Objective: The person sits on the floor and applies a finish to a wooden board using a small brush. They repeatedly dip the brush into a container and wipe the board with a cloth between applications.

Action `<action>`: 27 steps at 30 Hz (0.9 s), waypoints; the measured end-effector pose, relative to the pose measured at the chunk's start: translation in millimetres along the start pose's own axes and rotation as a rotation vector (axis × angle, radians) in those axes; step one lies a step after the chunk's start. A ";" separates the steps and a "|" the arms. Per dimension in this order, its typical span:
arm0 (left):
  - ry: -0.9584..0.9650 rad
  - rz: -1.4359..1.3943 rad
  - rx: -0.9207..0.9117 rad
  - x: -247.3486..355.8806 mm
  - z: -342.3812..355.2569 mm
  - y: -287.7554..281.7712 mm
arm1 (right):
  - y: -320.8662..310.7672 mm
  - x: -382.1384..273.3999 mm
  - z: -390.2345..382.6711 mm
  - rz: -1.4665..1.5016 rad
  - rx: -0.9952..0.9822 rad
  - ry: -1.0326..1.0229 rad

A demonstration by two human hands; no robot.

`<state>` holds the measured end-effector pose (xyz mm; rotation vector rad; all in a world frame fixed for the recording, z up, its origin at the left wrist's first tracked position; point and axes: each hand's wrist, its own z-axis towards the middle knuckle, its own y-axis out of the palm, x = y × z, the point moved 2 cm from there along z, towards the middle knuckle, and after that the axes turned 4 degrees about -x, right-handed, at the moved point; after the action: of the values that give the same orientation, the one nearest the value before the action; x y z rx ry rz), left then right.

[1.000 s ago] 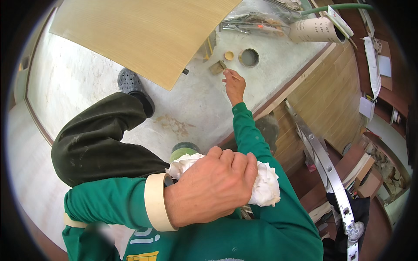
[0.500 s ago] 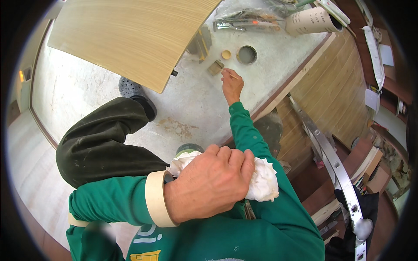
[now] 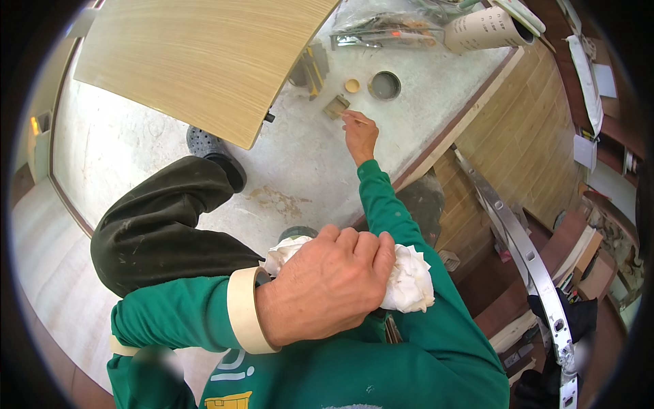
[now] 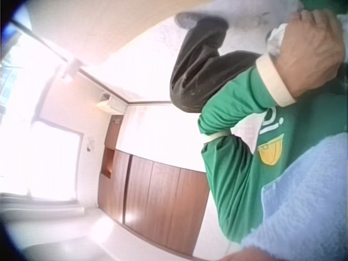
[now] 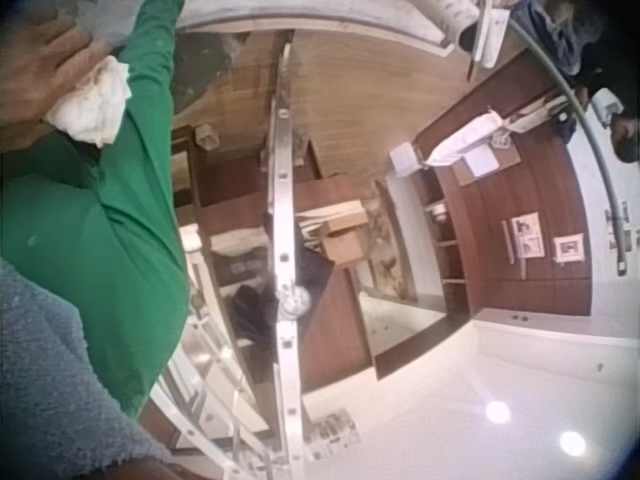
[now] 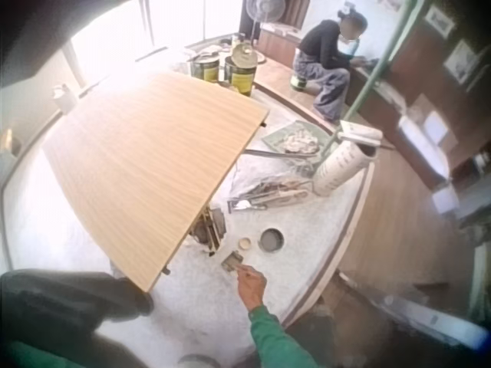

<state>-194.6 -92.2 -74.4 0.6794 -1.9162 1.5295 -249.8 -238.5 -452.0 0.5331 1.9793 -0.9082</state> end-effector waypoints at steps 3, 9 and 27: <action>-0.007 -0.001 -0.005 0.4 -0.5 -1.0 | -2.9 -5.7 -0.3 0.031 0.050 0.049; -0.055 0.000 -0.092 2.4 -3.3 1.1 | -5.0 -11.6 -4.4 0.113 0.021 0.046; -0.097 0.008 -0.239 3.4 23.5 -4.4 | -31.8 12.4 -15.5 0.549 0.058 0.429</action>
<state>-197.0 -116.2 -73.0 0.6498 -2.1334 1.2642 -285.6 -246.8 -444.5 1.3164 2.0116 -0.5314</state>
